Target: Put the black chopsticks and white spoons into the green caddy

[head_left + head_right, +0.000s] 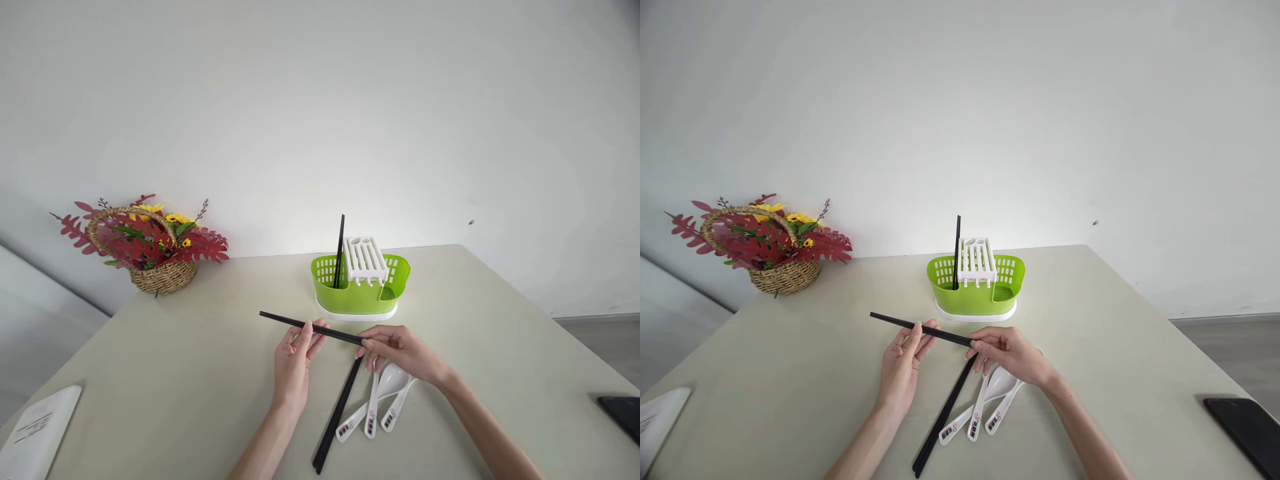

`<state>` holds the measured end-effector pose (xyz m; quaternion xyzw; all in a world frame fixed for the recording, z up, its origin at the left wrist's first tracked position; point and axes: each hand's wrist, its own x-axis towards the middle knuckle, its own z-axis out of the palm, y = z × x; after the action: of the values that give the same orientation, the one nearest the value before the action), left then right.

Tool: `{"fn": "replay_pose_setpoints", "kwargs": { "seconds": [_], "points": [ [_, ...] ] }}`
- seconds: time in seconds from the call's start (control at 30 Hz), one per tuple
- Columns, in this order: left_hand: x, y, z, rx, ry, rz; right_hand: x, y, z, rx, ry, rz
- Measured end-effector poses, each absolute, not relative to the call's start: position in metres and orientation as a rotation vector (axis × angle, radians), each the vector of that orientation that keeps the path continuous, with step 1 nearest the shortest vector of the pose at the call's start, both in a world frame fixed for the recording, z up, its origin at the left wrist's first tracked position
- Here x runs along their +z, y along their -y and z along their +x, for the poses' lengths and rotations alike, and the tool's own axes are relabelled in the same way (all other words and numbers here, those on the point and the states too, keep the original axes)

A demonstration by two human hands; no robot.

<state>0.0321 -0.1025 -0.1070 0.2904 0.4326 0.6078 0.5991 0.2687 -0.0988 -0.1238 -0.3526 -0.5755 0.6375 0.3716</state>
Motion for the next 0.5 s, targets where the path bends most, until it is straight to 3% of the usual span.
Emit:
{"fn": "replay_pose_setpoints", "kwargs": {
  "seconds": [0.5],
  "points": [
    [-0.1107, 0.1038, 0.0324, 1.436, -0.985, 0.714, -0.1255, 0.0962, 0.2691, 1.597, 1.402, -0.982]
  ]
}}
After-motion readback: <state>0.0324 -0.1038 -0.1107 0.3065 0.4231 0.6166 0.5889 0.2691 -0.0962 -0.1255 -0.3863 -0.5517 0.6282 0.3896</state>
